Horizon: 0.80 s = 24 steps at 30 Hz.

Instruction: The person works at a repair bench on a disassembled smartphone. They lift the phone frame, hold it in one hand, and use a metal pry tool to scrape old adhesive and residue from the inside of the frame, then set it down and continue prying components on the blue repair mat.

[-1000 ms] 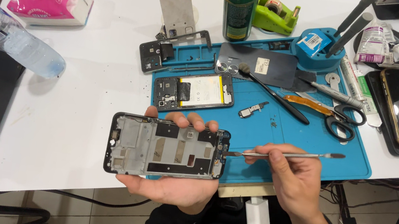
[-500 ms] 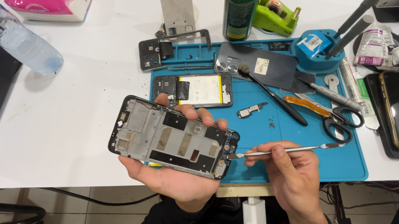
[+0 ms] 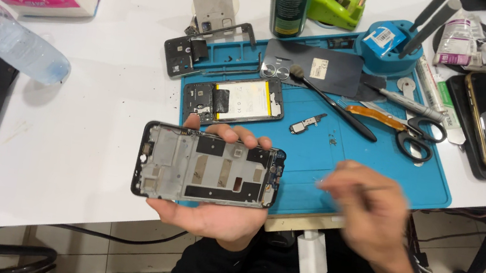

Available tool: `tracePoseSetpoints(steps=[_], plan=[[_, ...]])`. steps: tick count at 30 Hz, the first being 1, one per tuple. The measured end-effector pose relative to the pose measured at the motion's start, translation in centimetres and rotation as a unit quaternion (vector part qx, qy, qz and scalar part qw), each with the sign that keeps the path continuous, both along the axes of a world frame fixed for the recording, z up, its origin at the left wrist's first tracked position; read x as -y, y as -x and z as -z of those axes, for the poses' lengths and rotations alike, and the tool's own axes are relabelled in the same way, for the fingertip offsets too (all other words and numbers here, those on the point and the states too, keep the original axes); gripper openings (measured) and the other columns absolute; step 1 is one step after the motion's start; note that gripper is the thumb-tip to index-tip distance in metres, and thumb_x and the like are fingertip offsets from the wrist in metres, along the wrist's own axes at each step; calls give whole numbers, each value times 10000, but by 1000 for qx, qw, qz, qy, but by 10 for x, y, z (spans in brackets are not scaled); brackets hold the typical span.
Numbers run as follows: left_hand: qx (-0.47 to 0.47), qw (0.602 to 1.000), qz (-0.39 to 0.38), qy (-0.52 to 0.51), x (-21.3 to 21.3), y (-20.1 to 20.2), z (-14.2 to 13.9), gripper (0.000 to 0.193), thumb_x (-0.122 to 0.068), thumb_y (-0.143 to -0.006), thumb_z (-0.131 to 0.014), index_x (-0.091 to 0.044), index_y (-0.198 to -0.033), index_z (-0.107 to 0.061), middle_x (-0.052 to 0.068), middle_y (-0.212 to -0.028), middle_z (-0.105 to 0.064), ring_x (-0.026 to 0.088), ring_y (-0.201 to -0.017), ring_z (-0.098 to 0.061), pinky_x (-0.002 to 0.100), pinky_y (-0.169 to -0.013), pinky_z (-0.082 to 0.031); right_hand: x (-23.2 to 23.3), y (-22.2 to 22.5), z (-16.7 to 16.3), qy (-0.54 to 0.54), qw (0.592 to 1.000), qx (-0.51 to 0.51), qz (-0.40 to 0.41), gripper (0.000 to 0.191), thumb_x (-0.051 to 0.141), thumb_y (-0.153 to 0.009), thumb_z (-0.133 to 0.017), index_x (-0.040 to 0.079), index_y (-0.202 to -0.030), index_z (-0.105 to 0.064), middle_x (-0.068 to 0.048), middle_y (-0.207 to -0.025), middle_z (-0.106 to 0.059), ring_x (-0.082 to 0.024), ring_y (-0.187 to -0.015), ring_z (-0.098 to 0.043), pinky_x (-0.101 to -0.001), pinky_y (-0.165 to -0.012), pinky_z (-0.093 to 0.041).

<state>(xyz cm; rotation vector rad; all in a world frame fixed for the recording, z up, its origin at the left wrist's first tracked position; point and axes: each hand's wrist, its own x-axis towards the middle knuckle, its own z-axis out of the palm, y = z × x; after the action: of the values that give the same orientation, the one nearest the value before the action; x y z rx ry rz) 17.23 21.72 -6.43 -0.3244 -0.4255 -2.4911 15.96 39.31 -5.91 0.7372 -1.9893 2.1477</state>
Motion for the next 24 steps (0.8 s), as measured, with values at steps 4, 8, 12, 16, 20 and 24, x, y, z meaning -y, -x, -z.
tracePoseSetpoints(steps=[4,8,12,16,20,24], plan=[[0,1000,-7,2,-4,-2,3,971,-796,-932,-427,-23,-1520,-385,207,-1175,-585,352,-1062,-565,587,-982,-472,26,5,2,-246,959,-104,90,396,246,-728,-904,53,-1025,-727,-1,-663,-539,-90,-559,-480,-236,-485,-392],[13,999,-22,24,-2,-2,5,963,-791,-944,-439,-20,-1518,-392,216,-1165,-587,339,-1005,-543,589,-950,-471,31,6,1,-224,968,-92,67,314,150,-765,-859,56,-1029,-718,7,-719,-602,-56,-584,-536,-210,-507,-433],[16,999,-28,28,-3,-3,8,955,-793,-947,-455,-17,-1501,-399,217,-1160,-587,332,-992,-535,578,-928,-465,32,4,-2,-220,968,-84,80,256,123,-774,-865,56,-985,-736,1,-694,-611,-64,-528,-531,-219,-446,-394],[31,999,-7,26,-1,-10,7,964,-771,-901,-532,-39,-1515,-408,227,-1163,-576,338,-1008,-536,572,-934,-453,36,1,-4,-222,960,-138,103,183,76,-839,-817,51,-1001,-736,-10,-751,-652,-61,-564,-577,-213,-474,-430],[38,998,21,38,2,-15,5,970,-759,-879,-581,-38,-1504,-411,223,-1182,-569,336,-1048,-547,574,-991,-455,35,2,-5,-221,959,-144,101,137,52,-861,-794,41,-978,-726,-22,-786,-684,-62,-588,-622,-203,-485,-469],[34,998,25,41,-3,-13,5,988,-776,-919,-537,-4,-1522,-404,223,-1179,-565,347,-1059,-564,567,-983,-472,31,5,-8,-239,961,-100,95,87,13,-874,-751,5,-939,-694,-49,-821,-708,-78,-541,-583,-220,-465,-437]])
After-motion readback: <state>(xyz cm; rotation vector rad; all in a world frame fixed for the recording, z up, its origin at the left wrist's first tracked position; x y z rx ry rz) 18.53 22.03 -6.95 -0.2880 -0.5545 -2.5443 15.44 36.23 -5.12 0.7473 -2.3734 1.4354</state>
